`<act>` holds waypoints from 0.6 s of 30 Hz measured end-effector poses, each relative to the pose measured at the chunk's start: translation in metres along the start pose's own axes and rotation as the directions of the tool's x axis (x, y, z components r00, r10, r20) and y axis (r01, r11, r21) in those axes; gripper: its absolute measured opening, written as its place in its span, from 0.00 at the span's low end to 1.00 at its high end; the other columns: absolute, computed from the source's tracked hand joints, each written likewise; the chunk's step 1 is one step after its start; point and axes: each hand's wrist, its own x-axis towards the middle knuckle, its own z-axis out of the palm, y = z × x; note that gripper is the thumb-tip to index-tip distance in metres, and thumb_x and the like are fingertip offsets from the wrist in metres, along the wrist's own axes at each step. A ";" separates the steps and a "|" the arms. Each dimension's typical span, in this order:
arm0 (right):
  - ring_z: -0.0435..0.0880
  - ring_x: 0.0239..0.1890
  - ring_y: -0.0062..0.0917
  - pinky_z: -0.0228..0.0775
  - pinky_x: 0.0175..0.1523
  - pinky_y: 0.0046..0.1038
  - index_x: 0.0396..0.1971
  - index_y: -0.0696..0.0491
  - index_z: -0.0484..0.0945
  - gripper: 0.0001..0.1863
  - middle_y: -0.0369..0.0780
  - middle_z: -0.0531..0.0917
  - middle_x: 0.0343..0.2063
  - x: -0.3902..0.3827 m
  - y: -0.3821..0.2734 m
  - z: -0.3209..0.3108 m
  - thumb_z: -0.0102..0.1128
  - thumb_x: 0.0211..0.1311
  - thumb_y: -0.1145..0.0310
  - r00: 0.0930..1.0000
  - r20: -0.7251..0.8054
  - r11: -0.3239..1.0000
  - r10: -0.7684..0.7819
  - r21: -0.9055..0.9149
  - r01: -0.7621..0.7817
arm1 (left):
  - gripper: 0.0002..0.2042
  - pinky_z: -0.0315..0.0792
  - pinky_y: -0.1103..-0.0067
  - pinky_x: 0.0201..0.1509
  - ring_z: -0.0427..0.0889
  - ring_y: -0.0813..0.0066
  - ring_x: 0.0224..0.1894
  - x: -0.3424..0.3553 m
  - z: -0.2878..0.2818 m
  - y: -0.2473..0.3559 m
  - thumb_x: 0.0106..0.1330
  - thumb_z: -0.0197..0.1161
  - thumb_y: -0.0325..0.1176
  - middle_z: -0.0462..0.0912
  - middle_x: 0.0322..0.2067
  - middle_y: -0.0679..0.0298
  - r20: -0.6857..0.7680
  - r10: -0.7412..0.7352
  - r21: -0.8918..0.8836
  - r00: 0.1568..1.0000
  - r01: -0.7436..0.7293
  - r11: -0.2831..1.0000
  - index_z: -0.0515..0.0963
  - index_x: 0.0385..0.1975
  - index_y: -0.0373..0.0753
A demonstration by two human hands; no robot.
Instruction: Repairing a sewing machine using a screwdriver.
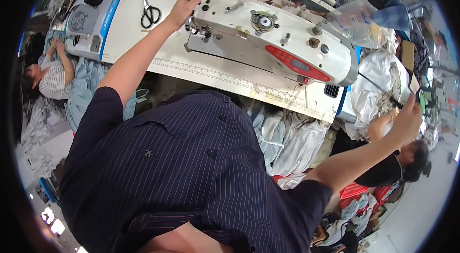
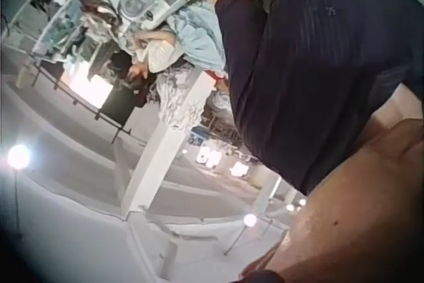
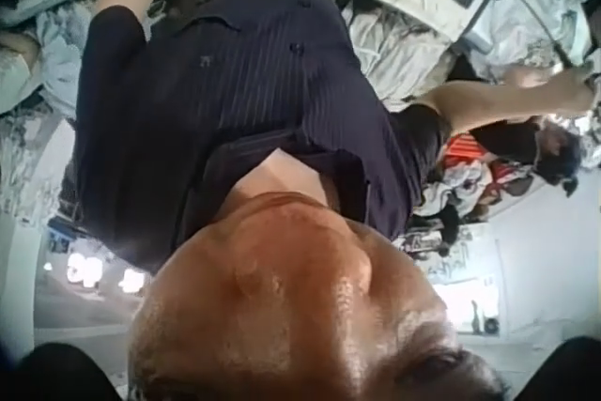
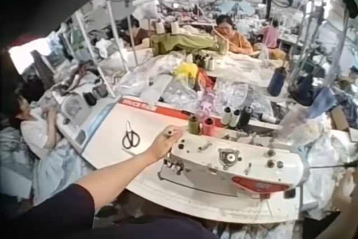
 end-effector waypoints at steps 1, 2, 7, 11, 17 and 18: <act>0.79 0.45 0.50 0.68 0.47 0.48 0.43 0.49 0.81 0.34 0.48 0.83 0.40 0.046 -0.013 0.009 0.38 0.64 0.34 0.995 0.025 0.991 -0.097 -0.094 0.099 | 0.18 0.69 0.81 0.48 0.77 0.78 0.40 0.002 0.002 -0.003 0.67 0.60 0.47 0.81 0.40 0.64 -0.015 -0.043 -0.060 0.999 0.042 0.997 0.78 0.44 0.38; 0.79 0.46 0.50 0.69 0.47 0.48 0.42 0.52 0.81 0.35 0.49 0.83 0.40 0.088 -0.032 0.021 0.39 0.64 0.34 0.979 0.094 0.965 -0.179 -0.178 0.194 | 0.18 0.70 0.80 0.48 0.77 0.77 0.41 0.004 0.003 -0.006 0.66 0.61 0.48 0.80 0.41 0.64 -0.034 0.020 -0.004 0.999 -0.020 1.000 0.79 0.44 0.38; 0.79 0.53 0.48 0.71 0.55 0.48 0.47 0.51 0.80 0.31 0.49 0.82 0.48 0.177 -0.123 0.094 0.43 0.66 0.39 0.935 0.244 0.905 -0.257 -0.279 0.322 | 0.22 0.70 0.80 0.50 0.79 0.74 0.43 0.006 0.008 -0.005 0.63 0.63 0.53 0.81 0.43 0.63 -0.042 0.045 0.063 0.998 -0.043 0.997 0.80 0.47 0.41; 0.79 0.53 0.47 0.72 0.54 0.47 0.51 0.48 0.79 0.32 0.46 0.82 0.50 0.168 -0.140 0.105 0.41 0.65 0.37 0.957 0.178 0.935 -0.228 -0.232 0.266 | 0.25 0.71 0.81 0.48 0.79 0.76 0.41 0.002 0.008 0.001 0.61 0.65 0.54 0.83 0.40 0.63 -0.081 -0.010 0.065 0.997 0.015 0.998 0.79 0.48 0.40; 0.83 0.34 0.45 0.71 0.37 0.41 0.30 0.48 0.83 0.31 0.43 0.85 0.29 0.032 -0.068 0.031 0.48 0.60 0.34 0.941 -0.339 0.989 0.011 0.142 0.040 | 0.18 0.71 0.81 0.49 0.79 0.77 0.42 0.000 -0.005 -0.017 0.67 0.61 0.46 0.83 0.42 0.64 -0.081 0.079 0.070 0.994 -0.073 0.995 0.80 0.46 0.40; 0.81 0.27 0.42 0.71 0.33 0.39 0.22 0.53 0.82 0.29 0.43 0.84 0.22 -0.004 -0.043 0.024 0.56 0.59 0.38 0.886 -0.449 0.949 0.117 0.315 0.034 | 0.16 0.71 0.81 0.49 0.79 0.77 0.42 0.002 -0.006 -0.019 0.68 0.60 0.45 0.82 0.42 0.65 -0.031 0.139 0.108 0.990 -0.135 0.985 0.80 0.46 0.39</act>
